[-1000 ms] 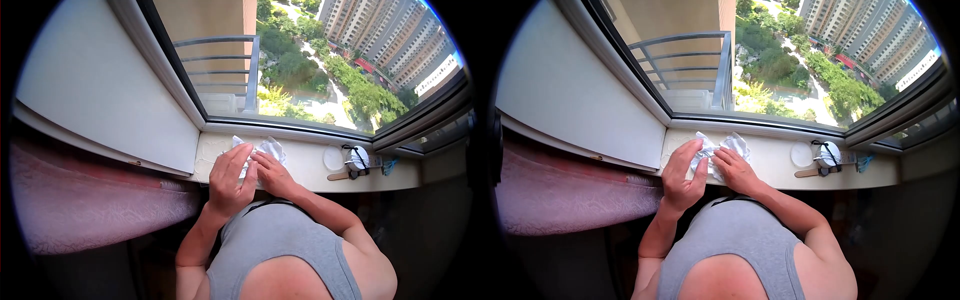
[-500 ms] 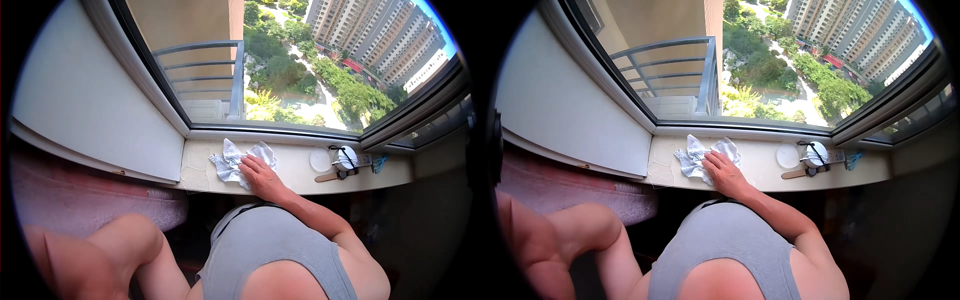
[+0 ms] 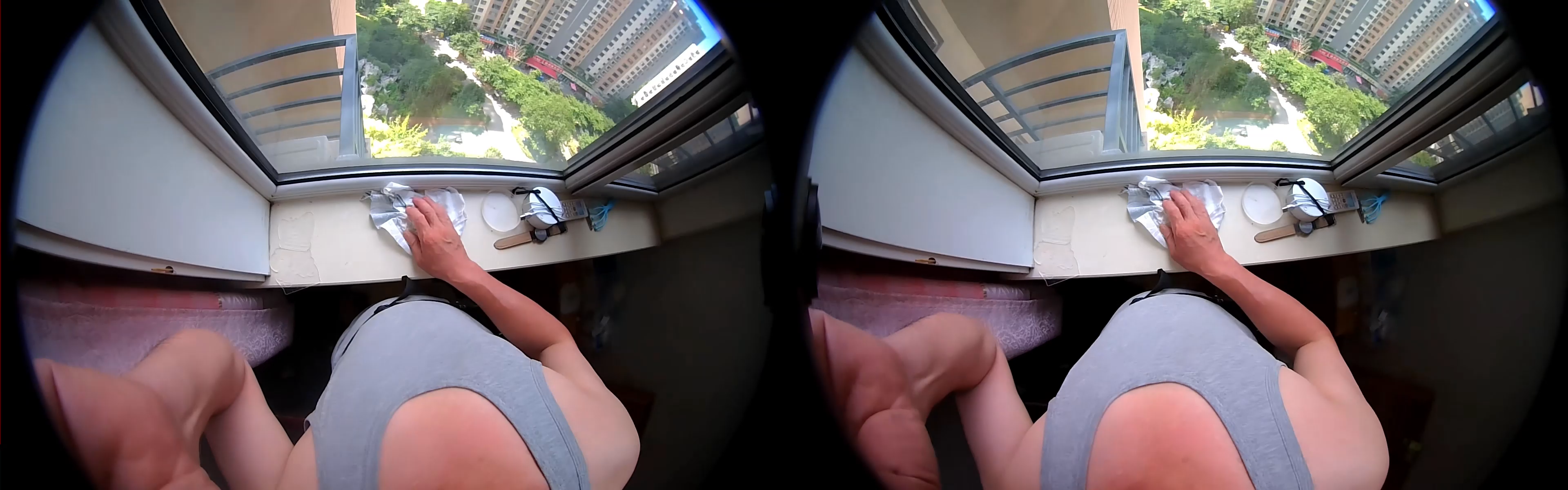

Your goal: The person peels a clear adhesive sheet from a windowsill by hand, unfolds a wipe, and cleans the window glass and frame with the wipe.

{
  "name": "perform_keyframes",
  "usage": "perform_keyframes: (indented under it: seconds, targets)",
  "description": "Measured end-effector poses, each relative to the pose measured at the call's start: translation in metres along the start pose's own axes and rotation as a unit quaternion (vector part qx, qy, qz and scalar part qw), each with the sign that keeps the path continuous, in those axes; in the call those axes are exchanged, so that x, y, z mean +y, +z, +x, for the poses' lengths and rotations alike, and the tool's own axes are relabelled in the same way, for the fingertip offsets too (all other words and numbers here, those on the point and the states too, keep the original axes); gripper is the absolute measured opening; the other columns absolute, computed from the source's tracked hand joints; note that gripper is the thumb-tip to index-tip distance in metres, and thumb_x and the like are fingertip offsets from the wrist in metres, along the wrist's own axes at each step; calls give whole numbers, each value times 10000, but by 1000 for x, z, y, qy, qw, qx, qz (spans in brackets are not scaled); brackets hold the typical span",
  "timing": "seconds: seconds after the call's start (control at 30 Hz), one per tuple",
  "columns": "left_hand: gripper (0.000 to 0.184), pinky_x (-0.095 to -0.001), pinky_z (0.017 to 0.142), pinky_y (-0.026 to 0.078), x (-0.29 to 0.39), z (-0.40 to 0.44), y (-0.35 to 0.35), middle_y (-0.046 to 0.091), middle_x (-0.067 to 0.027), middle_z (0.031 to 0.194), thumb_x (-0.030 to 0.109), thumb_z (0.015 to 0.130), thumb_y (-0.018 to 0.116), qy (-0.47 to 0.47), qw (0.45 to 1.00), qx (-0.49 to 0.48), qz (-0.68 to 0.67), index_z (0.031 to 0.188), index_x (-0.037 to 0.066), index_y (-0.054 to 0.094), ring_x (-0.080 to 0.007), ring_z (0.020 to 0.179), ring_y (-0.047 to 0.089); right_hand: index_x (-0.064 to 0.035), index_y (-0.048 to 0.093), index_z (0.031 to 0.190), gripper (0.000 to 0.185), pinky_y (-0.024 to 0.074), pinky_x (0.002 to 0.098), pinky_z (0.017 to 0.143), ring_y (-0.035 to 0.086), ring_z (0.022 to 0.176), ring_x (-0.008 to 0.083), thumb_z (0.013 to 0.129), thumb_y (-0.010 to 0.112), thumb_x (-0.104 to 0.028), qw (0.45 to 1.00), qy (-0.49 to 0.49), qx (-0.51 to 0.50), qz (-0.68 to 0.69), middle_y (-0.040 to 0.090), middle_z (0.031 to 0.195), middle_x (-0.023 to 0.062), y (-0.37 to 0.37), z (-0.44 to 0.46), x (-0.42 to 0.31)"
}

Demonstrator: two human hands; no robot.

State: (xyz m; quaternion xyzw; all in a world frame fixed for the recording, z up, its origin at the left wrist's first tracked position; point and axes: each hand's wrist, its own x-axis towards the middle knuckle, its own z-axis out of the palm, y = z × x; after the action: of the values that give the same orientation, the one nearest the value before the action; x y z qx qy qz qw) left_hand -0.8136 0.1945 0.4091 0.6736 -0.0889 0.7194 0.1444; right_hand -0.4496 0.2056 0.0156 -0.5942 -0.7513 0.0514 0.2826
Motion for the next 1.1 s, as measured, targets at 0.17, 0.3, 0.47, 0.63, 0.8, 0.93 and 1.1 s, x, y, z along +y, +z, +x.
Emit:
perform_keyframes:
  seconds: [0.17,0.3,0.47,0.63,0.8,0.93,1.1]
  targets:
    - [656,-659,1352,431,2,20,-9,540,-382,1715,261,1196,375,-1,1000,-7,21,1766,-64,405,-534,1531,615,37,601,1527,571,423,584,1319,519,1540,523,1038,803,-179,1000,-8,-8,-13,582,1615,305,-3,0,-2]
    - [654,-660,1352,430,-4,14,-12,543,-382,1712,258,1196,375,59,997,41,25,1763,-66,409,-535,1532,615,27,632,1502,605,441,601,1304,555,1498,528,977,852,-177,1000,-11,-2,-21,600,1573,304,-1,0,-1]
    - [651,-661,1353,430,-27,29,-11,547,-381,1709,254,1195,376,70,995,76,8,1759,-68,413,-535,1532,614,6,670,1473,559,469,589,1287,563,1500,514,992,843,-220,999,-20,1,-28,637,1561,298,6,-5,3]
    - [648,-662,1354,429,-16,7,-5,551,-381,1706,250,1194,376,108,989,98,3,1756,-70,418,-536,1533,614,1,670,1480,549,462,581,1297,562,1514,502,1010,832,-233,999,-7,-2,-32,634,1587,297,11,-5,7]
    - [644,-664,1354,429,-34,1,6,554,-381,1702,247,1194,376,86,994,64,10,1752,-72,423,-536,1534,613,6,629,1510,556,432,588,1307,548,1519,503,1029,810,-206,1000,-7,13,-14,601,1590,290,1,0,-6]
    - [642,-665,1355,428,-32,-8,6,557,-381,1699,244,1193,377,69,997,30,18,1749,-73,427,-537,1534,613,10,627,1510,556,435,596,1306,539,1534,511,1022,814,-182,1000,-4,18,-11,596,1600,289,7,3,-2]
    - [639,-666,1356,428,-32,-8,6,561,-380,1696,240,1193,377,18,1000,0,2,1746,-75,432,-537,1535,612,-78,633,1587,534,399,613,1320,512,1566,475,1081,744,-206,1000,15,3,-10,567,1649,262,2,-2,-4]
